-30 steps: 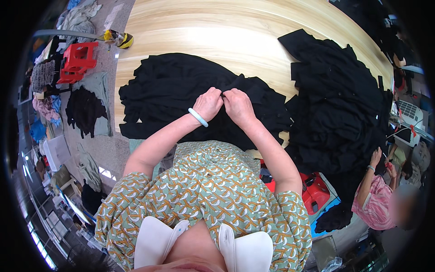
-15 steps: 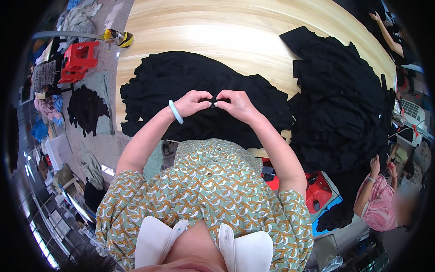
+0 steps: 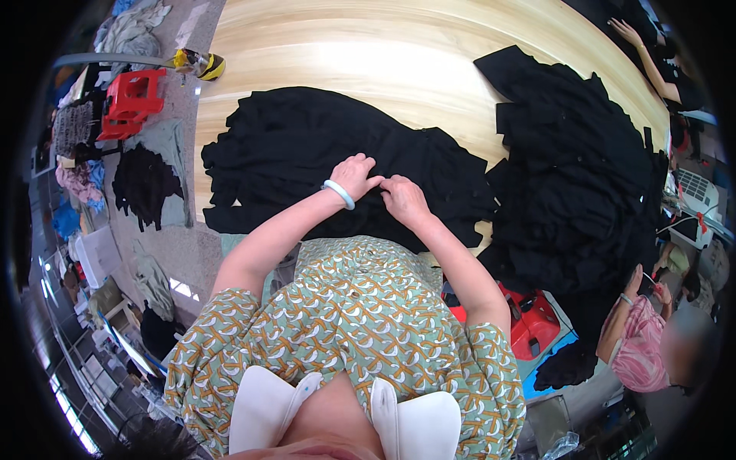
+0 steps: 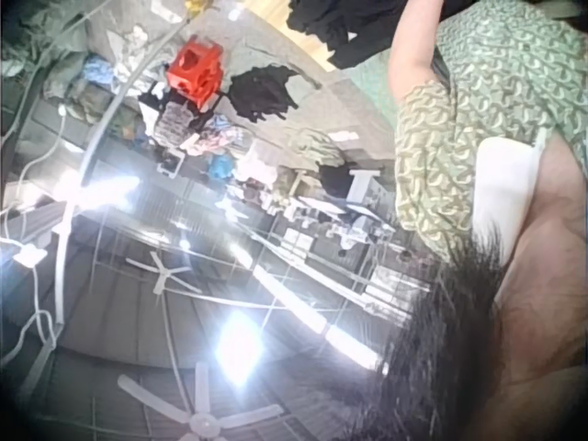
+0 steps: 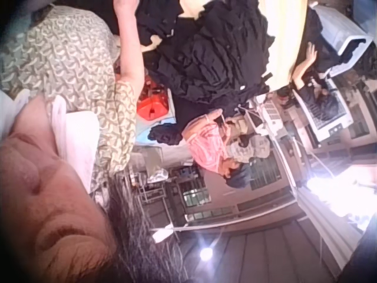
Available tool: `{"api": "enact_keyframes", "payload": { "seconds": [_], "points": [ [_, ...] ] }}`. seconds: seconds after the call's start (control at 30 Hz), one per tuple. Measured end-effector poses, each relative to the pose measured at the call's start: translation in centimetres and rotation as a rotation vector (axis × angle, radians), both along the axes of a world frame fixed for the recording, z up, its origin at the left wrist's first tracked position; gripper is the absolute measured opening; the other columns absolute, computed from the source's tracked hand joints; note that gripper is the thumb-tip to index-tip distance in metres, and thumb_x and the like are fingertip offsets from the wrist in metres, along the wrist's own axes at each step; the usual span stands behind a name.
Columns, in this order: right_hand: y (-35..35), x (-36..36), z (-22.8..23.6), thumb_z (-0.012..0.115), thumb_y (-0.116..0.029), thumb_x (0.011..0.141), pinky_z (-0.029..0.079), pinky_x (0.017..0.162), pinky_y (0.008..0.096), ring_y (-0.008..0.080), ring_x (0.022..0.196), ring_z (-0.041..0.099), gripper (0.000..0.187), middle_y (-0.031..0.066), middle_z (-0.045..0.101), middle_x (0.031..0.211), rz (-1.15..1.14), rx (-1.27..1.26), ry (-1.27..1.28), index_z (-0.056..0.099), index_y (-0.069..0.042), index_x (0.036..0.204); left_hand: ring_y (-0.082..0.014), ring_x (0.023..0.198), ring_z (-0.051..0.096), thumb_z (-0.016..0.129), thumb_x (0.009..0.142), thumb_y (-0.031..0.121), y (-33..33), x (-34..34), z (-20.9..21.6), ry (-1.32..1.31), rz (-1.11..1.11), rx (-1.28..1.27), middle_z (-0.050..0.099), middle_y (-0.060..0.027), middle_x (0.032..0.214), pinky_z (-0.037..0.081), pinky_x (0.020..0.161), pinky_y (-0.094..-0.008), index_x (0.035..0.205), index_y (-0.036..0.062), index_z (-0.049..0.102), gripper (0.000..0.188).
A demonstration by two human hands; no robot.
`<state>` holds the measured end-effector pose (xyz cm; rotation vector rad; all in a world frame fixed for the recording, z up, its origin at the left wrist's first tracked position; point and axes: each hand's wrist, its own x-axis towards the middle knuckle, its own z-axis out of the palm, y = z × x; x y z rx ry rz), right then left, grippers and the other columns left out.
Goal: Inspect and button black garments on a table.
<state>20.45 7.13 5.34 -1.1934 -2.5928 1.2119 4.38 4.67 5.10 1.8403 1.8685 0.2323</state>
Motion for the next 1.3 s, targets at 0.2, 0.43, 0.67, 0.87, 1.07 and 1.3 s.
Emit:
{"api": "enact_keyframes", "payload": {
  "seconds": [0.2,0.43,0.67,0.87,1.07,1.3],
  "points": [
    [0.4,0.6,1.2,0.059,-0.008,0.072,0.046,0.068,0.0373,0.0288,0.075,0.057,0.013,0.0138,0.059,0.079,-0.08,0.036,0.195,0.059,-0.002,0.084,-0.0326,0.077,0.058,0.063,0.074,0.034,0.4,1.4,-1.9,-0.159,0.267,-0.062,0.058,-0.0169,0.079,0.047,0.067,-0.0396,0.084,0.0012,0.061,0.034],
    [1.6,0.0,1.9,0.057,-0.011,0.077,0.041,0.061,0.0234,0.0084,0.066,0.051,0.014,0.0017,0.057,0.072,-0.39,-0.611,0.395,0.055,0.0,0.086,-0.0168,0.051,0.046,0.065,0.074,0.021,0.1,0.4,-1.8,-0.45,0.511,-0.091,0.052,-0.0099,0.057,0.038,0.05,-0.0307,0.071,-0.001,0.055,0.024],
    [2.7,-1.0,4.8,0.056,-0.012,0.073,0.046,0.064,0.0298,0.02,0.069,0.059,0.015,0.0097,0.061,0.077,-0.354,-0.24,0.348,0.057,-0.003,0.085,-0.0044,0.062,0.046,0.06,0.08,0.019,1.0,-1.2,1.3,-0.875,0.553,-0.232,0.056,-0.0002,0.066,0.038,0.057,-0.0211,0.078,0.0005,0.059,0.018],
    [3.8,-1.8,8.0,0.057,-0.01,0.068,0.047,0.062,0.034,0.026,0.07,0.06,0.012,0.0107,0.061,0.075,-0.197,0.076,0.212,0.058,-0.005,0.08,-0.0066,0.06,0.047,0.058,0.078,0.017,2.7,-1.6,5.1,-0.691,0.347,-0.222,0.056,-0.0015,0.065,0.039,0.055,-0.024,0.078,-0.0008,0.06,0.018],
    [3.7,-2.1,8.0,0.058,-0.011,0.07,0.048,0.062,0.0372,0.0281,0.07,0.059,0.009,0.0094,0.062,0.076,-0.129,0.131,0.065,0.058,-0.007,0.078,-0.0096,0.059,0.049,0.057,0.077,0.016,2.8,-1.4,4.0,-0.576,0.248,-0.235,0.057,-0.0051,0.064,0.041,0.055,-0.0258,0.077,-0.0008,0.061,0.017],
    [3.3,-2.0,6.9,0.06,-0.011,0.072,0.047,0.058,0.0365,0.027,0.066,0.059,0.006,0.0088,0.06,0.073,-0.11,0.303,0.067,0.059,-0.007,0.076,-0.0167,0.059,0.055,0.057,0.076,0.018,3.0,-1.7,4.8,-0.583,0.255,-0.295,0.059,-0.0112,0.064,0.043,0.058,-0.0298,0.076,-0.001,0.062,0.019]
  ]
}}
